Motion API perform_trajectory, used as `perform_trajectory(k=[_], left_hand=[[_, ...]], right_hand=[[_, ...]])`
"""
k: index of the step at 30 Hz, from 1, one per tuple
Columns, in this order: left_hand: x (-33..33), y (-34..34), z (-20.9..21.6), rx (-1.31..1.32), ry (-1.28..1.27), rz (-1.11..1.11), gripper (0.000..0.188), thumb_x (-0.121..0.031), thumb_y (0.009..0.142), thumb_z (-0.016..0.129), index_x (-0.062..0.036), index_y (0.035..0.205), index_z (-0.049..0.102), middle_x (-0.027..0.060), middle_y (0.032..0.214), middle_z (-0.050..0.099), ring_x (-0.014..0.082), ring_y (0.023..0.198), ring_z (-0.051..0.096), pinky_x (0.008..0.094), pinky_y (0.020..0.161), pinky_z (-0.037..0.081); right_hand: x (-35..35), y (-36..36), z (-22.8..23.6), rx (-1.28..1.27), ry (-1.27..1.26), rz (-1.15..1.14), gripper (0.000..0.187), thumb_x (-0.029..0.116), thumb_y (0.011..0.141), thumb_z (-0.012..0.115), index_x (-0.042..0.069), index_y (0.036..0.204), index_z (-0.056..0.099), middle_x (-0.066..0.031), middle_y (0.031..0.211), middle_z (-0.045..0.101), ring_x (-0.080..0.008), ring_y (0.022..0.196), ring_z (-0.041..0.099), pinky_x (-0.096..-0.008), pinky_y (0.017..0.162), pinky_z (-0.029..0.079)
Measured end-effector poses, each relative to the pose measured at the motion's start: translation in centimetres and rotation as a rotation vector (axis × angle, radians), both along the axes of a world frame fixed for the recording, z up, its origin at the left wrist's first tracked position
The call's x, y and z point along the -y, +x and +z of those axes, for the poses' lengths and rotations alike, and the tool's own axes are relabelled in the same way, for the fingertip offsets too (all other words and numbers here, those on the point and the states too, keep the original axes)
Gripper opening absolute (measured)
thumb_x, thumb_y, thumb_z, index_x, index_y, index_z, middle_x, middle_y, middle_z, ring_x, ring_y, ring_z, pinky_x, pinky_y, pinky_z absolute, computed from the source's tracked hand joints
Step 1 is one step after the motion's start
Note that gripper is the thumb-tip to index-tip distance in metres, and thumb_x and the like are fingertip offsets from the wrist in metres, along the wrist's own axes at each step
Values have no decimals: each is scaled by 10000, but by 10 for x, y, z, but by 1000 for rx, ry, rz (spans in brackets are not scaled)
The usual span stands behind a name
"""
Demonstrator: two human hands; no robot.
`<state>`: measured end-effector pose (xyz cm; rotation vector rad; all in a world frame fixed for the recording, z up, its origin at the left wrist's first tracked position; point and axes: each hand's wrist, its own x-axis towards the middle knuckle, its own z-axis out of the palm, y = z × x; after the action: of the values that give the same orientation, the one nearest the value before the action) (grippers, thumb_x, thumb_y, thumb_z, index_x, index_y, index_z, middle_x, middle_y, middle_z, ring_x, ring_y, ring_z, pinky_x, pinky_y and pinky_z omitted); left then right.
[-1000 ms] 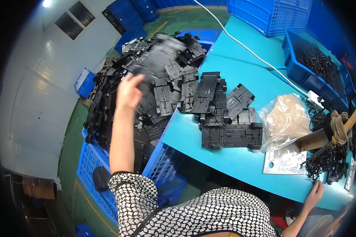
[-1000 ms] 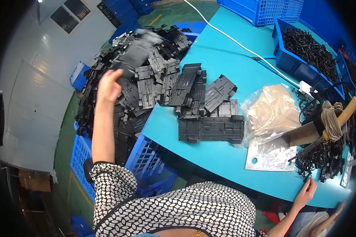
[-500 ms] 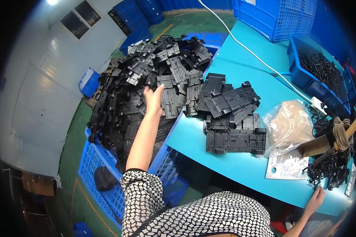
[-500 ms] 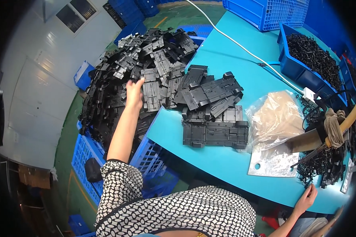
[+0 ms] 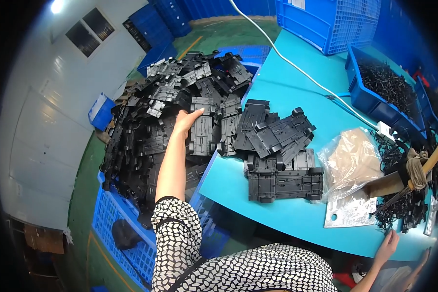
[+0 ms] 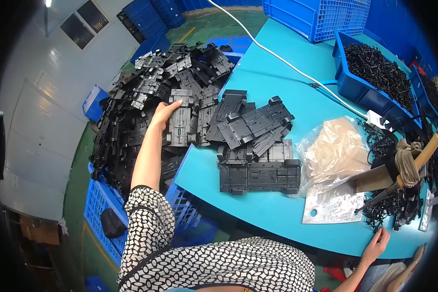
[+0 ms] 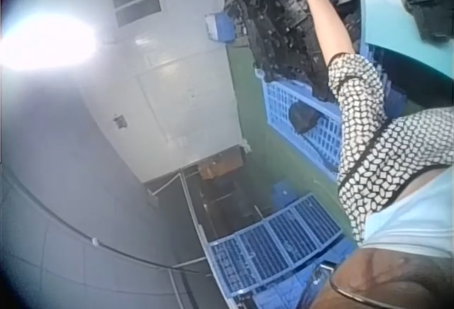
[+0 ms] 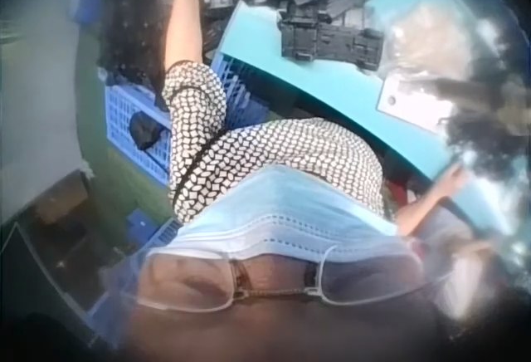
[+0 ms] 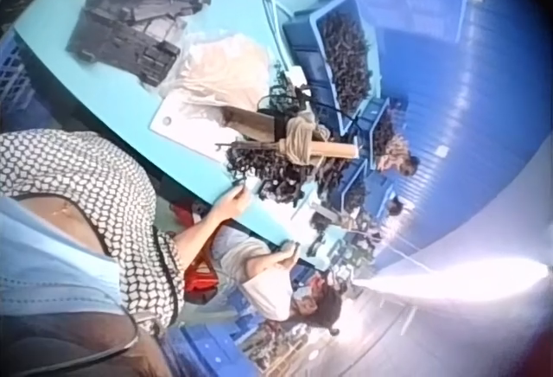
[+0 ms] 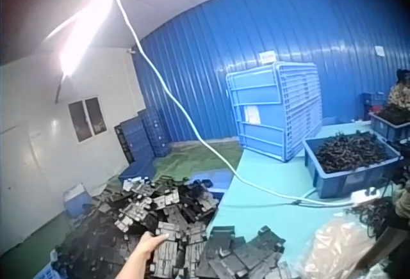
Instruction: The recorder is assembling small black plastic components by snapping pieces together at an industrial workbench.
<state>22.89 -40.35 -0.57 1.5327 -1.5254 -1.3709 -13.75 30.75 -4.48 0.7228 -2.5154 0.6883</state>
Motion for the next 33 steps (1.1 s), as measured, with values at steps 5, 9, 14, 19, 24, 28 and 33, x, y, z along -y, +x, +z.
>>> perform_trajectory(k=[5,9,14,19,24,28,33], left_hand=[[6,-10,-8,0,-88,28,1037,-313,615,807,186,1258,165,298,1144,470,291,947,578,372,751,505],[-6,-19,6,-78,105,-16,1118,-309,599,824,130,1301,75,301,1175,442,311,999,559,413,783,505],[-1,-9,6,-107,133,-152,1035,-282,593,835,105,1270,154,259,1117,488,297,974,579,408,745,528],[3,-18,4,-71,173,-144,984,-236,608,827,108,1246,163,248,1102,498,285,912,603,389,702,546],[-10,-24,12,-103,153,-17,554,-173,626,797,64,1037,512,166,887,630,244,740,647,396,668,550],[8,-9,-2,-147,236,-176,709,-203,612,817,27,1149,416,169,1058,578,249,893,617,400,760,532],[3,-15,-5,-122,189,-42,662,-172,604,823,56,1091,436,172,936,605,249,774,637,399,654,549]], right_hand=[[4,1,1,42,-5,-36,173,89,908,489,-27,1014,564,-92,846,517,-180,657,457,-280,592,390],[5,4,4,19,17,-54,174,88,909,488,-26,1015,563,-90,840,513,-178,651,455,-277,589,388],[4,3,3,36,16,-45,178,91,910,487,-28,1019,560,-99,863,525,-188,682,478,-282,609,399],[5,3,4,64,-10,-52,179,88,911,481,-29,1023,558,-108,880,532,-202,708,498,-288,630,411],[4,1,4,53,23,-60,182,91,911,479,-30,1024,556,-117,895,540,-221,751,521,-296,661,423],[2,1,4,80,11,-67,185,94,912,482,-31,1026,555,-117,895,540,-222,762,523,-297,667,424],[-3,1,2,146,38,-106,200,104,915,484,-43,1031,552,-127,921,541,-225,805,527,-290,722,423]])
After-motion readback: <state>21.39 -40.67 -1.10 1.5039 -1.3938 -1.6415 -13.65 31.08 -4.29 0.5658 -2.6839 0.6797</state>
